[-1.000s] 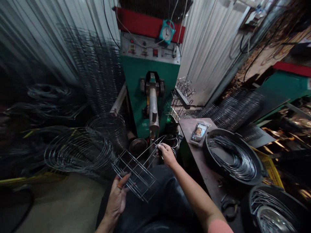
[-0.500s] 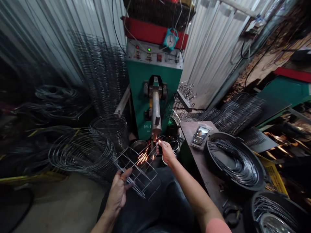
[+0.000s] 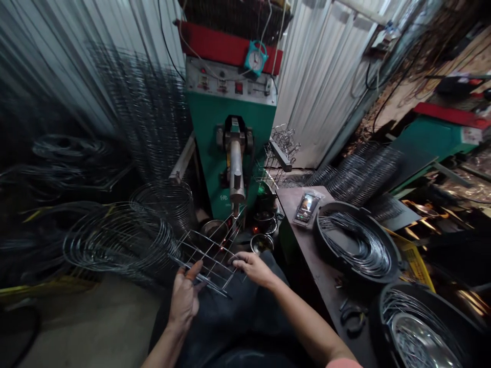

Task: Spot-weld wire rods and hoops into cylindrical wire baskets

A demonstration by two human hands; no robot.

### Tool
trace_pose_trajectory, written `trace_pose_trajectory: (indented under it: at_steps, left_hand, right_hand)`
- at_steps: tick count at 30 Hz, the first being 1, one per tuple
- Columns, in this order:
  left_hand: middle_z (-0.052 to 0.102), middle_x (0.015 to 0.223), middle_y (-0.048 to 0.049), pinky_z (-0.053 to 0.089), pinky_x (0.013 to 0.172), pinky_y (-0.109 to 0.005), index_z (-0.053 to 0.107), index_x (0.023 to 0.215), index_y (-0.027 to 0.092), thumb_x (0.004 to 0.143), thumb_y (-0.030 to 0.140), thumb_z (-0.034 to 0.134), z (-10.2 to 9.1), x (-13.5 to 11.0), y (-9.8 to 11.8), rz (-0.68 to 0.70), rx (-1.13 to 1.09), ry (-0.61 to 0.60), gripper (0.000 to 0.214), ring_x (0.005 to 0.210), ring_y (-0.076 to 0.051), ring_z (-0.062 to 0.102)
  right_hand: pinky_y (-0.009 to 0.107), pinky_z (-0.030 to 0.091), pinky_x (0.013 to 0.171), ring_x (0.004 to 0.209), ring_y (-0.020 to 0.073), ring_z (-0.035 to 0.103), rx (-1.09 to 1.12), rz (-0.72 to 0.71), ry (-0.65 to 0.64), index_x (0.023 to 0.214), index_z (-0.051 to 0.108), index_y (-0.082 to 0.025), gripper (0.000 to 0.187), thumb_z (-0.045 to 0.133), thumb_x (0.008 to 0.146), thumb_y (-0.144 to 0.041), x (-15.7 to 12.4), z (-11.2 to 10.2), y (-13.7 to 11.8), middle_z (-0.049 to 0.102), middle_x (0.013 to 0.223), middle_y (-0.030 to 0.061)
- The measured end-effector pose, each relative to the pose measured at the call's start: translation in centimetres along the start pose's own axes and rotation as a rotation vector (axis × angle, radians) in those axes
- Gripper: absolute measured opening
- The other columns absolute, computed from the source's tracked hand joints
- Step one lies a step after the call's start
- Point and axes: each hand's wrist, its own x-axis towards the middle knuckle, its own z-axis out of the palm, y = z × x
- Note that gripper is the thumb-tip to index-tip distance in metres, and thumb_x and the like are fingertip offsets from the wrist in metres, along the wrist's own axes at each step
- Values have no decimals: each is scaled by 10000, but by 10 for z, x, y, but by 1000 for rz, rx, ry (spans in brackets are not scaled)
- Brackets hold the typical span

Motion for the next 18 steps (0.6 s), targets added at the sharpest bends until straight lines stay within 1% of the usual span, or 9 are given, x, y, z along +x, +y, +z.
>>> trace_pose_trajectory:
  at_steps: [6, 9, 12, 14, 16, 18]
  left_hand:
    - [564, 972, -15, 483, 665, -314, 526, 804, 224, 560, 343, 687, 0, 3, 4, 5, 26, 8, 315, 1005, -208, 497]
    - [569, 995, -28, 479, 645, -303, 534, 810, 220, 576, 372, 676, -2, 6, 3, 9, 43, 0, 314, 1020, -216, 494]
    - [560, 993, -28, 479, 637, -306, 545, 802, 216, 569, 395, 681, -5, 9, -1, 8, 38, -34, 324, 1022, -225, 495]
    - [560, 983, -31, 480, 636, -314, 549, 809, 212, 550, 390, 693, -10, 6, -6, 12, 17, -66, 345, 1022, -236, 496]
    - [566, 968, -38, 480, 640, -323, 549, 847, 212, 547, 379, 700, -19, -3, -10, 8, -16, -96, 376, 1013, -242, 500]
    - [571, 965, -49, 477, 644, -328, 549, 889, 209, 565, 370, 699, -30, -19, -11, -14, -37, -124, 391, 994, -244, 506]
  right_hand:
    - [230, 393, 624, 609, 105, 485, 94, -1, 18, 815, 658, -157, 281, 573, 757, -418, 9, 4, 0, 571, 654, -19]
    - [231, 401, 623, 600, 102, 479, 146, -1, 13, 855, 668, -167, 336, 586, 739, -471, 9, 6, 3, 583, 670, -16]
    - [227, 407, 596, 575, 96, 471, 172, -5, 31, 888, 672, -170, 392, 576, 734, -517, 5, 8, 3, 574, 660, -14]
    - [236, 420, 596, 572, 103, 486, 144, -14, 36, 895, 677, -170, 416, 563, 737, -538, -2, 9, 1, 580, 658, -7]
    - [261, 447, 628, 608, 127, 529, 85, -10, 3, 916, 681, -176, 434, 543, 748, -551, -16, 9, 0, 617, 701, 12]
    - [313, 468, 732, 747, 180, 587, 5, -9, -51, 985, 672, -191, 446, 550, 746, -548, -37, 6, 2, 665, 847, 46]
